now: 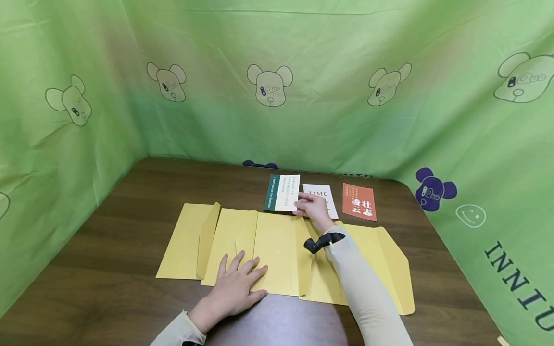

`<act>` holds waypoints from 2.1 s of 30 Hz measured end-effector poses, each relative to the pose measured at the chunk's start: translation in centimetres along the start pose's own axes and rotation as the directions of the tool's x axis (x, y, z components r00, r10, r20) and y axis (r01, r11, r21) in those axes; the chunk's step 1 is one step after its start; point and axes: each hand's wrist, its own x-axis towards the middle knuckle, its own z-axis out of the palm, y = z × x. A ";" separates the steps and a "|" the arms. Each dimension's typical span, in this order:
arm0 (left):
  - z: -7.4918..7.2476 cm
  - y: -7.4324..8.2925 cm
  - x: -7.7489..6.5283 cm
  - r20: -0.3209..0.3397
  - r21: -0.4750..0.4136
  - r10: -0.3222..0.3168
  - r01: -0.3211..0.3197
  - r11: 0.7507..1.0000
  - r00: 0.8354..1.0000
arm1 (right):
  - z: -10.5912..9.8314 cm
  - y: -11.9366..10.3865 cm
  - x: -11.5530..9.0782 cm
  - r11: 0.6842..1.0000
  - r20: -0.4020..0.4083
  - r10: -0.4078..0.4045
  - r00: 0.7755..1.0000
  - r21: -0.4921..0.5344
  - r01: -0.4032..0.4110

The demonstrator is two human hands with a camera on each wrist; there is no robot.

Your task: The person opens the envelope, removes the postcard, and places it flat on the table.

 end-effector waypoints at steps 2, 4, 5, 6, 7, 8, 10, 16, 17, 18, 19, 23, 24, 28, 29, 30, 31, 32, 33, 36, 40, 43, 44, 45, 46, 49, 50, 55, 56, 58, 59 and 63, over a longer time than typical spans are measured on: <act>0.0 0.0 0.0 0.001 -0.001 0.000 0.000 1.000 1.000 | -0.1 0.2 0.1 1.000 -0.004 0.012 1.000 -0.005 -0.012; -0.1 0.1 0.0 0.004 -0.003 0.000 0.000 1.000 1.000 | -0.2 0.4 0.2 1.000 -0.002 0.022 1.000 -0.013 -0.022; -0.1 0.1 -0.1 0.005 -0.004 -0.001 0.001 1.000 1.000 | -0.3 0.4 0.3 0.999 -0.001 0.027 1.000 -0.020 -0.027; -0.1 0.1 -0.1 0.007 -0.005 -0.001 0.001 1.000 1.000 | -0.3 0.4 0.3 0.999 0.000 0.032 0.999 -0.025 -0.032; -0.1 0.1 -0.1 0.009 -0.006 -0.002 0.002 1.000 1.000 | -0.4 0.4 0.3 0.999 0.002 0.039 0.999 -0.030 -0.039; -0.1 0.1 -0.1 0.009 -0.006 -0.002 0.002 1.000 1.000 | -0.5 0.3 0.3 0.998 0.008 0.045 0.999 -0.036 -0.045; -0.1 0.1 0.0 0.008 -0.007 -0.003 0.003 1.000 1.000 | -0.5 0.1 0.3 0.997 0.020 0.056 0.998 -0.047 -0.055; 0.0 0.1 0.1 -0.005 0.000 0.000 0.000 1.000 1.000 | -0.6 -0.4 0.5 0.994 0.033 0.091 0.995 -0.061 -0.088; 0.1 0.0 0.1 -0.008 0.001 0.001 -0.001 1.000 1.000 | -0.6 -0.5 0.5 0.994 0.033 0.093 0.995 -0.067 -0.090; 0.1 0.0 0.1 -0.010 0.003 0.001 -0.001 1.000 1.000 | -0.6 -0.6 0.6 0.993 0.037 0.092 0.995 -0.078 -0.089; 0.1 0.0 0.1 -0.011 0.003 0.000 0.000 1.000 1.000 | -0.6 -0.7 0.6 0.992 0.040 0.091 0.995 -0.090 -0.087; 0.0 0.0 0.0 -0.008 -0.004 -0.003 0.002 1.000 1.000 | -0.7 -0.9 0.5 0.988 0.055 0.088 0.995 -0.134 -0.079; 0.0 0.0 0.0 -0.005 -0.005 -0.003 0.003 1.000 1.000 | -0.7 -1.0 0.4 0.986 0.058 0.090 0.994 -0.147 -0.081; 0.0 0.0 0.0 -0.005 -0.004 0.000 0.000 1.000 1.000 | -1.0 -1.3 0.1 0.974 0.060 0.104 0.993 -0.208 -0.089; 0.1 0.0 0.0 -0.009 -0.005 0.001 -0.001 1.000 1.000 | -1.0 -1.4 0.0 0.970 0.062 0.104 0.993 -0.227 -0.088; 0.1 0.0 0.0 -0.015 -0.003 0.002 -0.002 1.000 1.000 | -1.0 -1.5 -0.1 0.966 0.062 0.101 0.993 -0.245 -0.082; 0.1 0.0 0.0 -0.022 -0.004 0.003 -0.003 1.000 1.000 | -1.1 -1.6 -0.2 0.962 0.065 0.095 0.993 -0.262 -0.075; 0.2 0.0 0.1 -0.031 -0.003 0.004 -0.004 1.000 1.000 | -1.1 -1.7 -0.3 0.958 0.064 0.089 0.994 -0.278 -0.068; 0.2 0.0 0.1 -0.041 -0.004 0.005 -0.006 1.000 0.999 | -1.1 -1.8 -0.4 0.954 0.061 0.083 0.995 -0.293 -0.061; 0.2 0.0 0.1 -0.069 -0.001 0.012 -0.012 1.000 0.998 | -1.0 -2.1 -0.7 0.938 0.048 0.042 0.998 -0.347 -0.023; 0.0 0.1 0.0 -0.083 -0.004 0.013 -0.013 1.000 0.996 | -0.7 -2.4 -1.1 0.913 0.045 -0.022 0.999 -0.405 0.038; -0.2 0.1 -0.1 -0.074 -0.003 0.007 -0.007 1.000 0.997 | -0.4 -2.7 -1.3 0.909 0.062 -0.061 0.996 -0.409 0.081; -0.2 0.1 -0.1 -0.070 -0.002 0.004 -0.004 1.000 0.998 | -0.3 -2.9 -1.4 0.909 0.069 -0.068 0.995 -0.406 0.090; -0.2 0.0 -0.1 -0.066 0.000 0.001 -0.001 1.000 0.998 | -0.2 -3.0 -1.5 0.911 0.079 -0.074 0.994 -0.401 0.100; -0.3 0.0 -0.1 -0.063 0.001 -0.003 0.003 1.000 0.998 | -0.2 -3.1 -1.6 0.912 0.087 -0.080 0.993 -0.396 0.108; -0.3 -0.1 -0.1 -0.061 0.004 -0.010 0.010 1.000 0.998 | 0.1 -3.5 -2.1 0.916 0.111 -0.092 0.990 -0.380 0.128; -0.3 -0.1 -0.1 -0.065 0.006 -0.011 0.011 1.000 0.998 | 0.2 -3.6 -2.4 0.916 0.119 -0.097 0.988 -0.377 0.135; -0.2 0.0 -0.1 -0.089 0.006 0.001 -0.001 1.000 0.996 | 0.4 -3.9 -3.3 0.899 0.157 -0.151 0.976 -0.388 0.202; -0.2 -0.1 -0.1 -0.093 0.001 0.006 -0.006 1.000 0.996 | 0.4 -3.9 -3.4 0.891 0.161 -0.163 0.973 -0.399 0.215; -0.3 -0.2 -0.1 -0.096 -0.031 0.017 -0.020 0.999 0.995 | 0.4 -3.9 -3.7 0.878 0.164 -0.185 0.969 -0.416 0.238; -0.4 -0.3 -0.1 -0.099 -0.049 0.022 -0.027 0.998 0.995 | 0.4 -4.0 -3.8 0.872 0.162 -0.195 0.967 -0.422 0.246; -1.1 -1.0 -0.2 -0.116 -0.112 0.016 -0.029 0.993 0.993 | 0.7 -4.0 -4.6 0.858 0.161 -0.227 0.961 -0.434 0.275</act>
